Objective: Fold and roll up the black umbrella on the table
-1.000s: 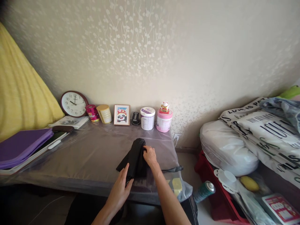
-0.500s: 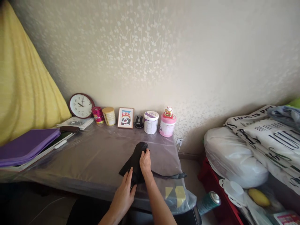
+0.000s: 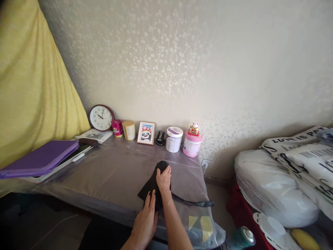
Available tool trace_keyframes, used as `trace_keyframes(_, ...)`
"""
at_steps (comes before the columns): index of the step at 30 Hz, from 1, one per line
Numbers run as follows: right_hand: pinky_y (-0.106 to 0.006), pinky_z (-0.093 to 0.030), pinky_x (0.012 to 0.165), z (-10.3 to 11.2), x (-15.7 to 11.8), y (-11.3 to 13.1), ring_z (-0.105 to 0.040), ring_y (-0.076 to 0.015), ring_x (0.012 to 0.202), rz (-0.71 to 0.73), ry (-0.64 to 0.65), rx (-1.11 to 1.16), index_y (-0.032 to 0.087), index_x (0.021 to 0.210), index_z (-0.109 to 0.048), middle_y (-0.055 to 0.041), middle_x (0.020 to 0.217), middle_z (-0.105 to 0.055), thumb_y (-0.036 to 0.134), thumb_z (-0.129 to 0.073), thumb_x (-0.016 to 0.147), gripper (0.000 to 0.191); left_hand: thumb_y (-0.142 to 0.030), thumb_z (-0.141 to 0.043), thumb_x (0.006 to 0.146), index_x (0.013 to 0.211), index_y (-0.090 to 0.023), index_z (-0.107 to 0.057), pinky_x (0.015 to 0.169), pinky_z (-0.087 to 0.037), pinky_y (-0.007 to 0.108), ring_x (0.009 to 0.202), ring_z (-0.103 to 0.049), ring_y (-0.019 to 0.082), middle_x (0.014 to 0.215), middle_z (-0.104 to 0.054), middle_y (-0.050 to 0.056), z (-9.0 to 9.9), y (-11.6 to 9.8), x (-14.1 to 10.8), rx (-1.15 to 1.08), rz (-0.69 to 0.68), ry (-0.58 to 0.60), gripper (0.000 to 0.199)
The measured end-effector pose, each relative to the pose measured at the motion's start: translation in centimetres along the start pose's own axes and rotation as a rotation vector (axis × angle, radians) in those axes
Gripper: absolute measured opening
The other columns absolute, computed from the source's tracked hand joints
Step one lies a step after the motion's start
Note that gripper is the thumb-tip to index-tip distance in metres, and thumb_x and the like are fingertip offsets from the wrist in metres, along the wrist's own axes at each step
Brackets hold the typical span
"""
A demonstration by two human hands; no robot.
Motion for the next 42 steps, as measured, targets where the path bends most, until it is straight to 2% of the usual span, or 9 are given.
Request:
trace_keyframes(6,-0.044,-0.031,0.099,0.0,0.1,0.0,-0.036,-0.0337,0.126,-0.011,0.009,-0.021,-0.005,0.134,-0.024,-0.0308,0.137,-0.031,0.038,-0.04,0.082,0.069,-0.002,-0.034,0.078,0.139,-0.016,-0.016,0.068,-0.051,0.023,0.09,-0.064,0.02,0.143,-0.024,0.022,-0.1,-0.2,0.1,-0.002,-0.004,-0.024,0.066)
trace_keyframes(10,-0.042,-0.032,0.098,-0.1,-0.3,0.2,-0.038,-0.0332,0.124,-0.012,0.005,-0.073,-0.001,0.135,-0.023,-0.0286,0.137,-0.031,0.039,-0.042,0.081,0.07,0.0,-0.031,0.076,0.139,-0.011,-0.015,0.067,-0.052,0.025,0.088,-0.065,0.021,0.144,-0.018,0.023,-0.2,-0.4,0.1,0.001,0.006,0.02,0.066)
trace_keyframes(24,-0.043,-0.034,0.095,0.5,-0.9,1.5,-0.039,-0.0375,0.122,-0.008,0.045,-0.138,-0.006,0.135,-0.023,-0.0306,0.138,-0.027,0.033,-0.045,0.08,0.071,0.001,-0.03,0.075,0.139,-0.008,-0.012,0.069,-0.053,0.029,0.084,-0.065,0.021,0.144,-0.013,0.024,0.3,-0.7,0.2,0.02,0.035,0.098,0.067)
trace_keyframes(27,-0.044,-0.029,0.1,0.4,-0.5,1.2,-0.034,-0.0366,0.126,-0.005,-0.001,-0.017,-0.006,0.133,-0.027,-0.031,0.138,-0.028,0.036,-0.047,0.079,0.072,0.001,-0.031,0.075,0.139,-0.008,-0.01,0.071,-0.052,0.027,0.088,-0.064,0.021,0.145,-0.013,0.023,0.2,-0.5,0.2,0.017,0.056,0.108,0.068)
trace_keyframes(29,-0.041,-0.026,0.103,0.6,-0.1,0.4,-0.03,-0.0327,0.129,-0.018,-0.045,0.191,-0.004,0.13,-0.035,-0.028,0.137,-0.033,0.041,-0.046,0.079,0.068,0.001,-0.031,0.075,0.139,-0.008,-0.008,0.072,-0.05,0.025,0.093,-0.063,0.02,0.145,-0.013,0.022,0.1,-0.4,0.2,0.014,0.065,0.113,0.068)
trace_keyframes(33,-0.034,-0.03,0.102,1.0,0.3,-1.8,-0.041,-0.0255,0.123,-0.088,-0.071,0.508,0.003,0.123,-0.047,-0.0197,0.129,-0.048,0.048,-0.031,0.081,0.063,-0.001,-0.03,0.078,0.139,-0.006,-0.005,0.075,-0.049,0.022,0.099,-0.06,0.019,0.146,-0.011,0.02,0.0,-0.2,0.1,-0.02,0.064,0.105,0.065)
trace_keyframes(35,-0.032,-0.033,0.1,1.4,0.2,-2.8,-0.046,-0.0237,0.119,-0.107,-0.088,0.594,0.003,0.121,-0.049,-0.0178,0.127,-0.051,0.048,-0.028,0.08,0.065,-0.003,-0.029,0.08,0.139,-0.006,-0.004,0.077,-0.048,0.022,0.104,-0.058,0.019,0.146,-0.011,0.019,-0.1,-0.1,0.1,-0.036,0.065,0.099,0.064)
trace_keyframes(38,-0.031,-0.035,0.098,1.4,0.0,-4.4,-0.048,-0.0231,0.116,-0.171,-0.117,0.724,0.006,0.119,-0.052,-0.0153,0.125,-0.054,0.047,-0.037,0.074,0.063,-0.004,-0.029,0.081,0.14,-0.008,-0.005,0.08,-0.046,0.02,0.11,-0.054,0.019,0.146,-0.013,0.017,-0.1,0.1,0.0,-0.048,0.073,0.094,0.064)
trace_keyframes(42,-0.031,-0.038,0.095,0.8,0.0,-5.7,-0.052,-0.0235,0.111,-0.24,-0.096,0.746,0.007,0.114,-0.057,-0.0141,0.119,-0.059,0.043,-0.043,0.07,0.059,-0.004,-0.03,0.08,0.14,-0.009,-0.006,0.08,-0.045,0.019,0.112,-0.053,0.02,0.147,-0.014,0.016,-0.1,0.3,0.0,-0.06,0.073,0.073,0.064)
Point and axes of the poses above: each hand's wrist, its own x-axis towards the middle knuckle, its own z-axis out of the back of the hand, y = z × x, the point moved 7 cm from there along x, towards the middle knuckle
